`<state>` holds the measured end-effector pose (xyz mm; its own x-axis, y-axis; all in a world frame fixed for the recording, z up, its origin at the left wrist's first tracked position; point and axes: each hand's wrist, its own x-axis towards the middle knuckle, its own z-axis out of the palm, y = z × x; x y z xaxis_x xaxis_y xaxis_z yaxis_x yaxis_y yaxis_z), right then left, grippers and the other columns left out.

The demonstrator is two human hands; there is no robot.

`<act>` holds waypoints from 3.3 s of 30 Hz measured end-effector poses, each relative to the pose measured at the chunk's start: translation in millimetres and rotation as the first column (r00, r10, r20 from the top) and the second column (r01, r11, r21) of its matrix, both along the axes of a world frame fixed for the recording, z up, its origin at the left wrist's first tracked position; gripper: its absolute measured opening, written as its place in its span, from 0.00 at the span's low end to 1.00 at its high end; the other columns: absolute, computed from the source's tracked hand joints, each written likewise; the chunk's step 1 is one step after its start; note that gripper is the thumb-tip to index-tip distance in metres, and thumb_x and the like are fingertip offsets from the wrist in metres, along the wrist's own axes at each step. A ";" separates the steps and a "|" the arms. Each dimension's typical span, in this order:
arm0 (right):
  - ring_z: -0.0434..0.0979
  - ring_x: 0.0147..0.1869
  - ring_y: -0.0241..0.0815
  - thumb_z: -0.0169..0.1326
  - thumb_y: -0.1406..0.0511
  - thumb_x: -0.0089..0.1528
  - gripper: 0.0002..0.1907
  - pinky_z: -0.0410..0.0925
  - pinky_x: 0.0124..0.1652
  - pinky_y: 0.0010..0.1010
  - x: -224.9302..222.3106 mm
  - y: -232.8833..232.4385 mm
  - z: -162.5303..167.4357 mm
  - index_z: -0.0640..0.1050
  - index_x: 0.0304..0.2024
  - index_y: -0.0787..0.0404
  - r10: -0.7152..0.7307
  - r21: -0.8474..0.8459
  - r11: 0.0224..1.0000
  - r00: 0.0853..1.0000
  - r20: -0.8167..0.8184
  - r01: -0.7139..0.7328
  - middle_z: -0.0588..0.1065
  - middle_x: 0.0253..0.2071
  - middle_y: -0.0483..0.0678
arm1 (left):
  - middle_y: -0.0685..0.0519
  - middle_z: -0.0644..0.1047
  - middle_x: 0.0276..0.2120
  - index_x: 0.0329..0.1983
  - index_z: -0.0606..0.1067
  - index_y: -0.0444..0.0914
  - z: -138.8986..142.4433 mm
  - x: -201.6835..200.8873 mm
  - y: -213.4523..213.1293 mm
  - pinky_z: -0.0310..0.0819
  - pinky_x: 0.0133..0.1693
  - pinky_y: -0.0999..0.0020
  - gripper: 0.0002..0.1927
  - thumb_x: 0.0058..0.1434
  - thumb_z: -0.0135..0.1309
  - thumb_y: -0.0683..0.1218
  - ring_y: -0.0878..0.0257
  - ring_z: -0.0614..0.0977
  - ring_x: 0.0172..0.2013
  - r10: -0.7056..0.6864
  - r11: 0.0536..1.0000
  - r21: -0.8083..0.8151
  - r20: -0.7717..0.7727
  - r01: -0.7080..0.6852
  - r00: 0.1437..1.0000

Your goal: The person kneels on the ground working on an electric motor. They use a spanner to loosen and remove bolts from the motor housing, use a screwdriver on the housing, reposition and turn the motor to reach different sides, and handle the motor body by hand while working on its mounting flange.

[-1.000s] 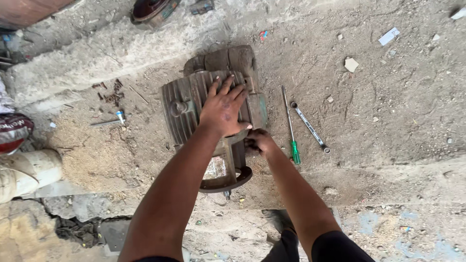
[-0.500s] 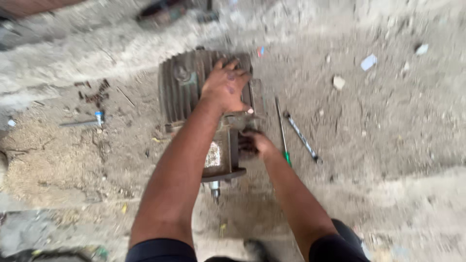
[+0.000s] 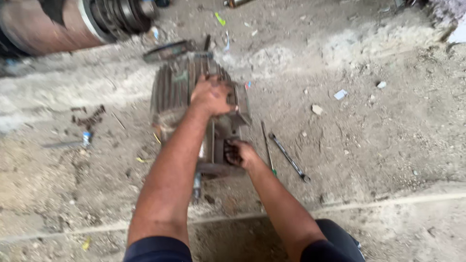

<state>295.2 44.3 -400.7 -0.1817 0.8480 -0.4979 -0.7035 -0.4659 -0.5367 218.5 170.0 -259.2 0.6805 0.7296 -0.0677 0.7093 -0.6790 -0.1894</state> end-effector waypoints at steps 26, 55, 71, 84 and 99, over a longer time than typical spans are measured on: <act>0.75 0.28 0.43 0.57 0.59 0.63 0.12 0.73 0.31 0.38 -8.1 11.7 -38.9 0.79 0.43 0.60 -0.100 0.035 0.995 0.980 0.173 0.096 0.76 0.28 0.47 | 0.55 0.78 0.56 0.55 0.79 0.47 9.0 1.8 -9.4 0.56 0.65 0.47 0.30 0.54 0.60 0.67 0.58 0.71 0.64 0.044 0.999 0.017 0.163 -0.047 0.986; 0.76 0.31 0.46 0.60 0.61 0.61 0.11 0.74 0.34 0.41 -13.7 8.5 -35.5 0.79 0.41 0.61 -0.150 0.077 0.987 0.974 0.171 0.138 0.76 0.29 0.49 | 0.56 0.80 0.53 0.53 0.80 0.49 -1.7 2.1 -2.9 0.61 0.64 0.53 0.27 0.55 0.59 0.66 0.59 0.74 0.60 0.054 0.997 0.047 0.161 -0.062 0.985; 0.77 0.34 0.44 0.54 0.63 0.65 0.12 0.76 0.36 0.40 -11.3 8.3 -51.9 0.77 0.47 0.63 -0.156 0.091 0.986 0.970 0.186 0.141 0.77 0.33 0.49 | 0.50 0.81 0.45 0.47 0.81 0.43 -5.1 4.2 -5.5 0.63 0.62 0.51 0.25 0.61 0.58 0.66 0.57 0.79 0.50 0.062 0.996 0.049 0.230 -0.075 0.971; 0.77 0.31 0.43 0.51 0.61 0.66 0.11 0.76 0.33 0.38 -8.7 12.6 -60.9 0.77 0.43 0.63 -0.175 0.087 0.983 0.970 0.171 0.162 0.77 0.31 0.49 | 0.48 0.81 0.43 0.47 0.80 0.44 -8.6 5.1 -3.5 0.64 0.60 0.51 0.24 0.61 0.57 0.65 0.56 0.80 0.48 0.071 0.994 0.068 0.233 -0.089 0.970; 0.76 0.29 0.43 0.54 0.61 0.66 0.12 0.76 0.31 0.36 -9.9 11.3 -59.5 0.77 0.41 0.66 -0.159 0.085 0.986 0.964 0.213 0.144 0.74 0.27 0.49 | 0.50 0.81 0.45 0.52 0.79 0.43 -9.5 5.6 -1.1 0.63 0.62 0.49 0.27 0.61 0.58 0.66 0.57 0.81 0.47 0.107 0.994 0.004 0.220 -0.111 0.970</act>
<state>285.4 55.6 -460.2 0.0582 0.8905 -0.4512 -0.6256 -0.3197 -0.7116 224.1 168.8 -268.8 0.5938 0.8000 0.0861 0.8042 -0.5935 -0.0313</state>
